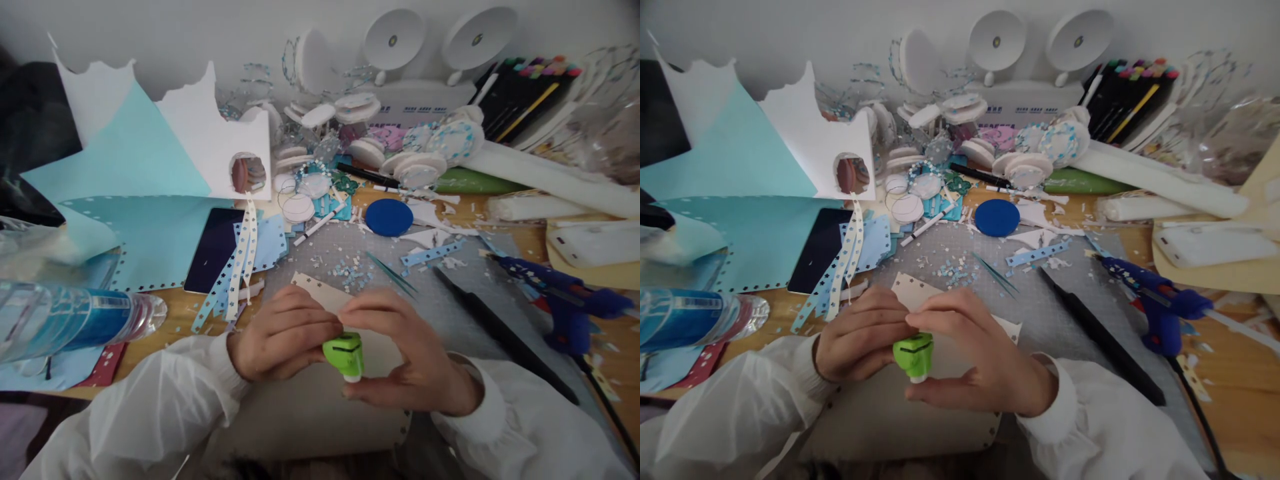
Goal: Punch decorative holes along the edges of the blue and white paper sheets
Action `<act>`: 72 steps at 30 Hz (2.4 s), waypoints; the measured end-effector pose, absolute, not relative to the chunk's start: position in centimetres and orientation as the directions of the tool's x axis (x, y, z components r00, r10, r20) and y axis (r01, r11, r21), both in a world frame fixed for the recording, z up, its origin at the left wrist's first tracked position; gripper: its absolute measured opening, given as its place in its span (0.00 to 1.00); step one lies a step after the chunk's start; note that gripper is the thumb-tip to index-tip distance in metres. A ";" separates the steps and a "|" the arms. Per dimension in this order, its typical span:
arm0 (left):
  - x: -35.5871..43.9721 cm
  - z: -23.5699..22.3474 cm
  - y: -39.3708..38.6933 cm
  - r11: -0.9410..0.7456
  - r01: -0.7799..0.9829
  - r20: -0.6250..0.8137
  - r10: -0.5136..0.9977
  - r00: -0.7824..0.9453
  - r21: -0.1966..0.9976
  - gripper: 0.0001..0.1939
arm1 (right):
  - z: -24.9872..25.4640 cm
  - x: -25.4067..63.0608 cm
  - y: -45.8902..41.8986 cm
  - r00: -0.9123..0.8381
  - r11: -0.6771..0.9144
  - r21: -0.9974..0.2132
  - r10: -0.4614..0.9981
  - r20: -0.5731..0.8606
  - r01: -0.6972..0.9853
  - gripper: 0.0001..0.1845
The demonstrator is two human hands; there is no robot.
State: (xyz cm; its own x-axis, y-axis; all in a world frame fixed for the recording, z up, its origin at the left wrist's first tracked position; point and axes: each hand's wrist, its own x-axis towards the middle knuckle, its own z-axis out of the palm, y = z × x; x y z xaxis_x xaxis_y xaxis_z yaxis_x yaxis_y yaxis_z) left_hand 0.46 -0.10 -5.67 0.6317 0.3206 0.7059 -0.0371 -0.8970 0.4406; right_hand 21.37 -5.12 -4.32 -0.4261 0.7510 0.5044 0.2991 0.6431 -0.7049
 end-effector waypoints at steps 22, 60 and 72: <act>0.4 -5.8 -0.3 -0.842 0.018 0.632 0.420 0.651 0.540 0.15 | -4.3 21.0 -5.4 -0.342 0.567 -0.790 0.808 0.479 0.232 0.20; 0.4 -4.8 0.5 -0.308 0.234 0.115 0.797 0.593 0.922 0.05 | -4.4 21.7 -4.8 -0.263 0.433 -0.833 0.896 0.357 0.345 0.16; 0.0 -5.8 0.0 -0.556 0.224 0.279 0.676 0.682 0.801 0.09 | -5.4 21.8 -4.8 -0.381 0.499 -0.659 0.864 0.329 0.563 0.23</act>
